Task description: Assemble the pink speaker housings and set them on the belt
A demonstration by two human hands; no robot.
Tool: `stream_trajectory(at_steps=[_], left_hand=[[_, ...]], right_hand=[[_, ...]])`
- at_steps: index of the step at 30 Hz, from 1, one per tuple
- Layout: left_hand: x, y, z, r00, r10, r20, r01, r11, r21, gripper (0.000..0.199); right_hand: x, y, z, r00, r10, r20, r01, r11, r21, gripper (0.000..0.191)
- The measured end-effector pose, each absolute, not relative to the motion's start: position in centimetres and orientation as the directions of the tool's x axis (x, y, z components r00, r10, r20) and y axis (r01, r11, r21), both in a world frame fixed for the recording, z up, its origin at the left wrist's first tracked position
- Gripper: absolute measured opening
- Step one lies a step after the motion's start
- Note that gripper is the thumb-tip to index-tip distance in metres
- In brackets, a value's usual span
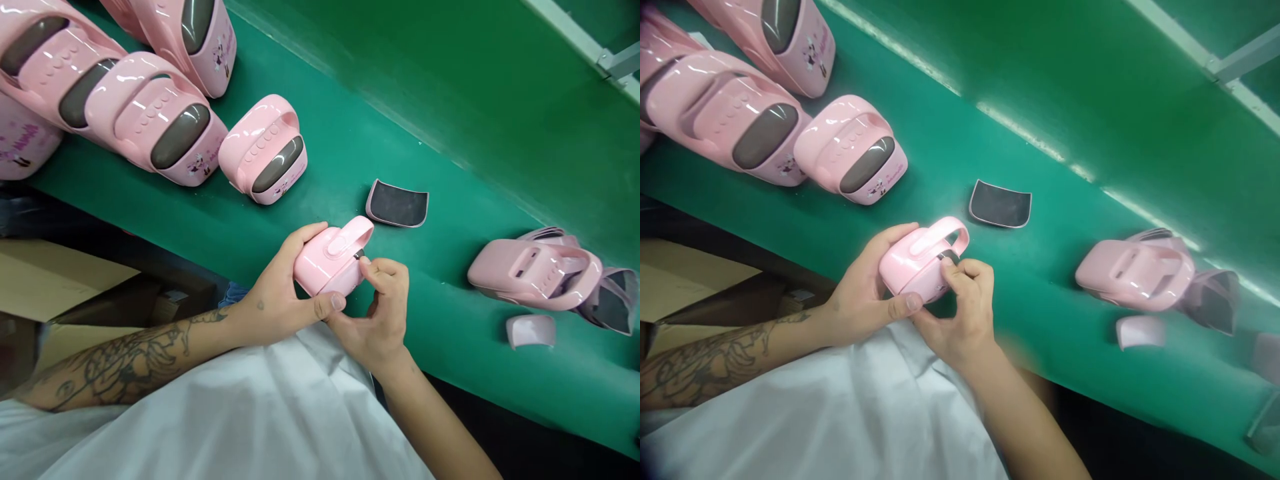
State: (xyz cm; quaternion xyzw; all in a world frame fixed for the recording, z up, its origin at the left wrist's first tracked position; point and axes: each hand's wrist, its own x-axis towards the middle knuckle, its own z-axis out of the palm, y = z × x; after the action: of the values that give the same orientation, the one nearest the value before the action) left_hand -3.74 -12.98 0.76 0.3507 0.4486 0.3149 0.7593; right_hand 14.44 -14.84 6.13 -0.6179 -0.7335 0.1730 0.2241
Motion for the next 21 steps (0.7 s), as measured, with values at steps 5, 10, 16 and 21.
stream_trajectory(at_steps=[5,10,16,21], left_hand=[[-3.7,-12.4,1.1,0.364,0.798,-0.480,-0.062,0.535,0.843,0.113],[-3.6,-12.3,1.5,0.351,0.803,-0.482,0.027,0.505,0.862,0.105],[-3.5,-12.7,1.0,0.348,0.819,-0.457,0.046,0.472,0.880,0.110],[-3.6,-12.7,0.8,0.362,0.842,-0.401,0.044,0.414,0.909,0.114]], right_hand=[[14.6,-14.8,6.5,-0.162,0.984,0.078,0.814,0.178,-0.553,0.058],[14.5,-14.6,6.7,-0.131,0.989,0.067,0.825,0.146,-0.546,0.055],[14.9,-14.3,6.9,-0.185,0.979,0.080,0.834,0.200,-0.514,0.056],[14.8,-14.3,7.3,-0.195,0.978,0.069,0.839,0.202,-0.506,0.057]])
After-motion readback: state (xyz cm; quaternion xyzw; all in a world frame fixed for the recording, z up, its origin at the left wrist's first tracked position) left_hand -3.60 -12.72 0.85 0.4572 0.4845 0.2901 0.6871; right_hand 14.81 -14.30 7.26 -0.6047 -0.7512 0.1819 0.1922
